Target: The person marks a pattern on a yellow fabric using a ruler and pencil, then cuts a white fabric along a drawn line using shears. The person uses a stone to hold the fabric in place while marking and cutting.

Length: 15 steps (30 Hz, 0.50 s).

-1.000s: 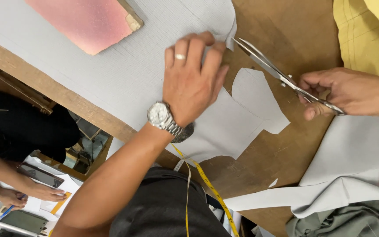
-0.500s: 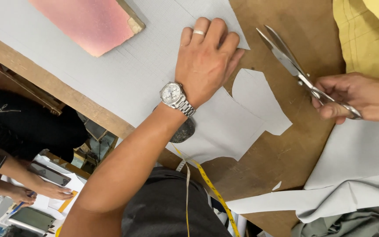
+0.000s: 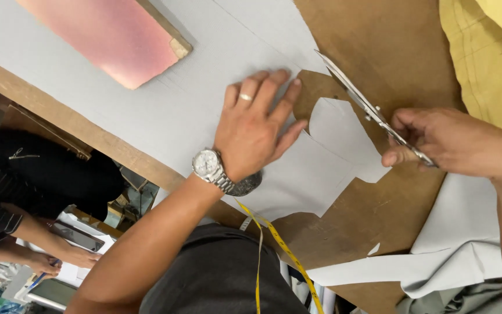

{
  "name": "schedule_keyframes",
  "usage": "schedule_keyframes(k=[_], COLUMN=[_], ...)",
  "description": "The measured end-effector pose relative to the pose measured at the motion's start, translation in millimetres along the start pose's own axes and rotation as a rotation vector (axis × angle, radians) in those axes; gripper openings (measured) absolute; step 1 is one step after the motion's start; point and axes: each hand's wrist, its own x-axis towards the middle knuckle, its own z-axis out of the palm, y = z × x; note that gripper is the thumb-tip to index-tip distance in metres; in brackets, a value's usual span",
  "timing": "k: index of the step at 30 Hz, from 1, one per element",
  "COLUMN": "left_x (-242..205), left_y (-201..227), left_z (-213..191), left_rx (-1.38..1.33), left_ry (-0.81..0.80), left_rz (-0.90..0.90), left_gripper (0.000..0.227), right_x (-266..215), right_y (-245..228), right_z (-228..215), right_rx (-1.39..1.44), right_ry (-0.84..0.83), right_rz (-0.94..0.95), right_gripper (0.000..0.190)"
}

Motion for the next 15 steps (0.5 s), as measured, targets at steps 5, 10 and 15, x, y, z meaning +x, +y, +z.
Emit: schedule_keyframes(k=[5,10,15], left_x=[-14.6,-11.4,-10.1], left_y=[4.2,5.9,8.8], left_z=[1.9,1.6,2.5], left_rx=[0.134,0.156,0.176], left_ry=[-0.051,-0.044,-0.047], left_rz=[0.014,0.007,-0.017], left_gripper=[0.067,0.069,0.074], right_x=[-15.5,-10.8,-8.6], right_y=[-18.1,-7.1,-5.5], right_z=[13.5,11.7,-3.2], right_rx=[-0.177,-0.279,-0.353], right_ry=[0.110,0.195,0.159], right_rz=[0.056,0.004,-0.012], right_gripper=[0.068,0.076,0.072])
